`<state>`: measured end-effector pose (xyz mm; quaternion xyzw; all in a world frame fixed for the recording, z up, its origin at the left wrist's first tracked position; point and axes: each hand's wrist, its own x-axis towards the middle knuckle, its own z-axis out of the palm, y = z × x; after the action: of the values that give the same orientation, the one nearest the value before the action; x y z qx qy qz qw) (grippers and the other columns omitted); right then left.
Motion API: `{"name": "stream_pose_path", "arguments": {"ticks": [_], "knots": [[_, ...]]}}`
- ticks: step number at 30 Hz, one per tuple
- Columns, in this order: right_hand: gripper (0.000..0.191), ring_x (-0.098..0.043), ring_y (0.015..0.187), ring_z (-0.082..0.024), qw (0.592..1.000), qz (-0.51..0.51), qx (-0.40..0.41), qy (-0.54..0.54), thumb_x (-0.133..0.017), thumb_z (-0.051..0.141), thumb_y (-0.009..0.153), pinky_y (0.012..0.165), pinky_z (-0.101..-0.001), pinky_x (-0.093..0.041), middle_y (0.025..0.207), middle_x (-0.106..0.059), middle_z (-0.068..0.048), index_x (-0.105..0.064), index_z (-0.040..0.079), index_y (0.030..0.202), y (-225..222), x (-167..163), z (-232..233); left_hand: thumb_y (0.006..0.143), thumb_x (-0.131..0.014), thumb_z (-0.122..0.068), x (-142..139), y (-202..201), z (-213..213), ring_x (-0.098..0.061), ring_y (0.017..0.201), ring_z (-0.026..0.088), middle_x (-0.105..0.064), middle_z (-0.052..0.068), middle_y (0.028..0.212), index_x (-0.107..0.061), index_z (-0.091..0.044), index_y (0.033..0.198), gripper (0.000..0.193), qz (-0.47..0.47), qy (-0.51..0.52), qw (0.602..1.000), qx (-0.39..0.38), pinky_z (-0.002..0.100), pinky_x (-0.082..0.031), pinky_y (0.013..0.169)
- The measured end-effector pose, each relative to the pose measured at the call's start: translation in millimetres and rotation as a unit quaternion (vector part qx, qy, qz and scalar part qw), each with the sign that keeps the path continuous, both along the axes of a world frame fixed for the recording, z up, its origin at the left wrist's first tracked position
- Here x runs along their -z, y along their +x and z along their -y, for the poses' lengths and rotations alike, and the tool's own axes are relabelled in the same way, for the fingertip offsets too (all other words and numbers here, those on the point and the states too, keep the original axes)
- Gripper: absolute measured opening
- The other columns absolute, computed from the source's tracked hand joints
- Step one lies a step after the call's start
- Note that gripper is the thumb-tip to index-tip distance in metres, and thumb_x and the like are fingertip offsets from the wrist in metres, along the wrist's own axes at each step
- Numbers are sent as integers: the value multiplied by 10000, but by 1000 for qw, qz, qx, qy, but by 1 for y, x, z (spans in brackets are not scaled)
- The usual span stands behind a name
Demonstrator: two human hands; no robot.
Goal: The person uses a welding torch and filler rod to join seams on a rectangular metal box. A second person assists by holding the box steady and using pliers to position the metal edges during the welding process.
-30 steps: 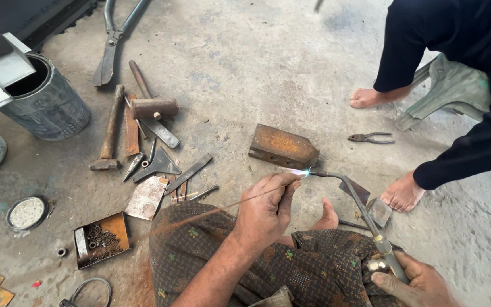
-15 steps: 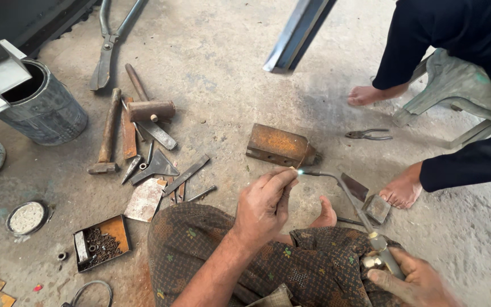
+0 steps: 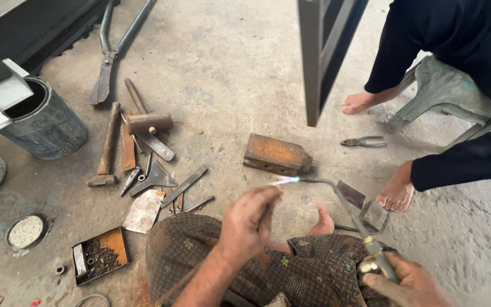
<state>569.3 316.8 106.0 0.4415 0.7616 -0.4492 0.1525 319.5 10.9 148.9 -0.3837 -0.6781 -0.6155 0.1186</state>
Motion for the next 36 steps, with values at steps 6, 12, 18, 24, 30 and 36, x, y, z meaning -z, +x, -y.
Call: {"name": "stream_pose_path", "arguments": {"ticks": [6,12,18,24,30,36], "knots": [[521,-730,948,-135,998,-37,-26,-45,-900,294,802,907,-301,-533,981,-767,-75,-703,93,1241,4,26,-12,926,-667,64,-4,6,3,-791,936,226,-773,132,1055,-711,-33,1111,213,-2,-27,1000,-12,308,-682,789],[503,-726,853,-137,993,-95,-11,-71,-909,260,778,832,-311,-552,910,-779,-72,-708,39,1182,16,36,-20,939,-672,43,-7,5,7,-801,881,245,-766,144,1062,-701,-41,1102,186,13,14,1000,-23,290,-683,689],[556,-729,846,-111,991,-82,-31,-97,-931,269,768,821,-285,-547,907,-811,-52,-682,77,1227,6,49,-13,896,-706,54,-27,21,15,-780,934,294,-755,148,1078,-696,-33,1101,223,-17,25,999,-13,345,-626,749],[586,-737,852,-136,995,-61,-14,-84,-938,274,776,834,-297,-550,907,-802,-82,-674,65,1257,7,48,-14,921,-693,39,-28,20,19,-801,913,232,-767,143,1073,-704,-29,1095,188,30,31,999,-6,304,-658,730],[610,-746,911,-136,992,-69,-21,-101,-944,249,764,890,-300,-551,958,-820,-81,-663,59,1271,5,48,-17,925,-715,11,-18,18,22,-796,887,219,-773,139,1049,-715,-25,1078,157,23,26,999,-27,294,-649,717],[601,-742,928,-136,992,-79,-29,-94,-929,239,777,903,-304,-544,990,-828,-85,-657,61,1283,5,46,-14,930,-723,-6,-1,11,28,-785,891,192,-777,126,1055,-721,-33,1082,154,4,53,998,-46,282,-653,726]]}}
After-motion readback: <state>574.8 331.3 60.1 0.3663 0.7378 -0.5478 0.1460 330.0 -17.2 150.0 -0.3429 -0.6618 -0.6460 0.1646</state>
